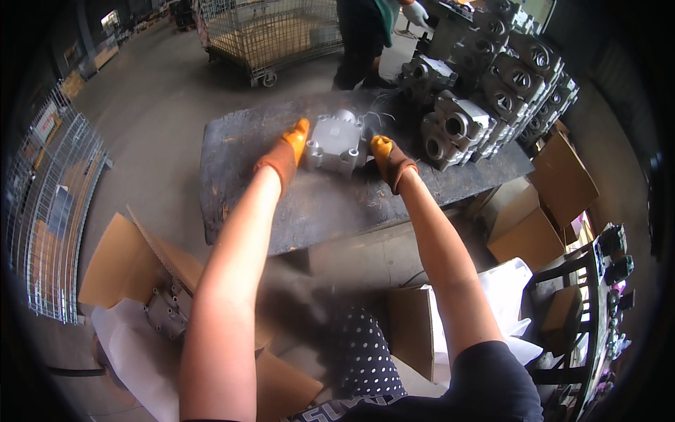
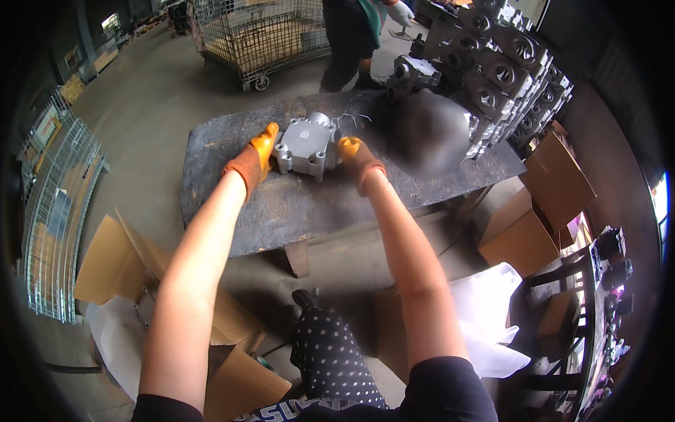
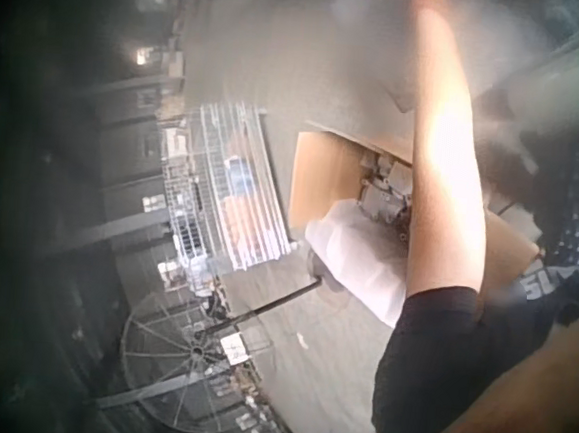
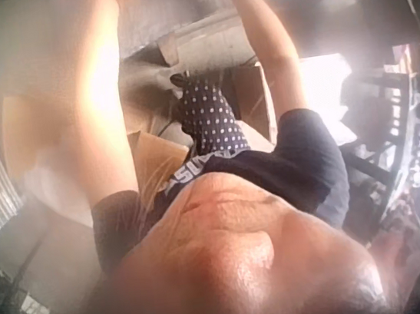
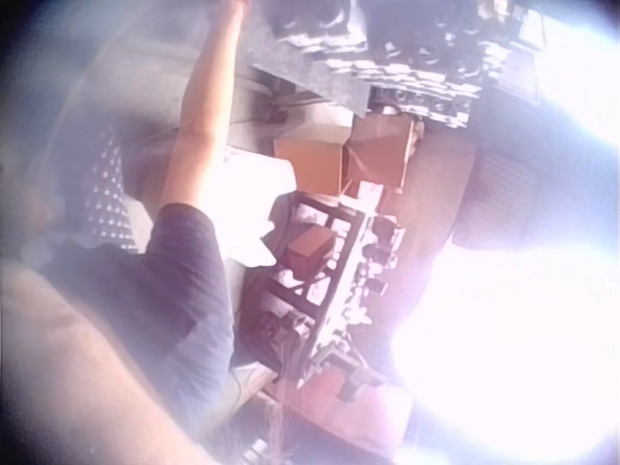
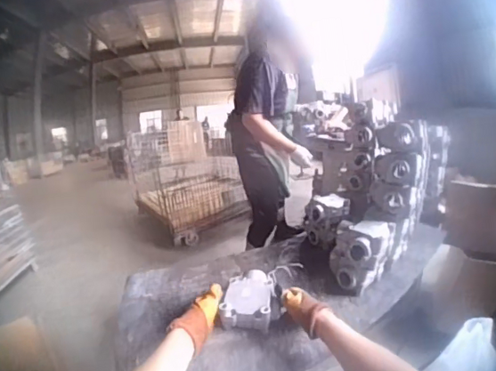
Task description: The person lines a cardboard box with white foam, then picks up multiple metal engine components from a nearby table and places them into the box one at a time.
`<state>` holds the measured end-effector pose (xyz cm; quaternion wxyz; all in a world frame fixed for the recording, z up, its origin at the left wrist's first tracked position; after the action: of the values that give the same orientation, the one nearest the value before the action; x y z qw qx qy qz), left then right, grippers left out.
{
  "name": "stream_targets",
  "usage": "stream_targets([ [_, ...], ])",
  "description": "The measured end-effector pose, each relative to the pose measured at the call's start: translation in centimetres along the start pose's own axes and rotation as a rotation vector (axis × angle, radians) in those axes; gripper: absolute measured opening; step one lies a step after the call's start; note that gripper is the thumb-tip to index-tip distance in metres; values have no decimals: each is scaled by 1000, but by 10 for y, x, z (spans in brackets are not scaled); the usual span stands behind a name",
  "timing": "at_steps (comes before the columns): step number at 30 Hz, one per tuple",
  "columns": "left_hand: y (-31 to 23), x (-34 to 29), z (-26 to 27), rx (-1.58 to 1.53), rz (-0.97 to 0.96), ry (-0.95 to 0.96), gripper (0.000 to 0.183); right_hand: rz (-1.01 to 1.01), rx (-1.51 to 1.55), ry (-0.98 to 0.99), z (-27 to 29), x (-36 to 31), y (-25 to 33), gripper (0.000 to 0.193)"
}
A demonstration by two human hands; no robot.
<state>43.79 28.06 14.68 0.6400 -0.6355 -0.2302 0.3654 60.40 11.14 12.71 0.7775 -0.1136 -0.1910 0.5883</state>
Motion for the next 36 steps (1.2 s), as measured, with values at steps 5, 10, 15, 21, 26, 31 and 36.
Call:
stream_targets([
  [5,4,-13,-25,-305,203,-9,46,-200,652,-136,5,-21,2,31],
  [10,-7,-25,-3,-554,101,30,33,-327,1622,-381,-9,-27,19,33],
  [15,-106,-128,39,-315,-292,369,38,-402,2185,-406,127,-44,32,34],
  [21,-217,-244,79,394,-797,500,49,79,2432,-61,195,-41,38,30],
  [26,-265,-285,131,334,-791,532,55,-79,2600,440,298,-65,90,25],
  [31,-287,-354,183,283,-870,460,47,253,2384,597,370,-71,129,34],
  [36,-283,-419,222,283,-752,193,38,114,2258,614,425,-85,177,39],
])
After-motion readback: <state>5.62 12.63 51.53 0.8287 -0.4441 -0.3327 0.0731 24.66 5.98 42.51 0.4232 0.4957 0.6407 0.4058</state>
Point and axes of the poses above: each hand's wrist, its own x-axis towards the middle knuckle, its own z-axis out of the back of the hand, y = z × x, the point moved 4 cm from there along x, towards the middle knuckle, and after that the axes turned 5 degrees about -x, right-handed, at the moved point
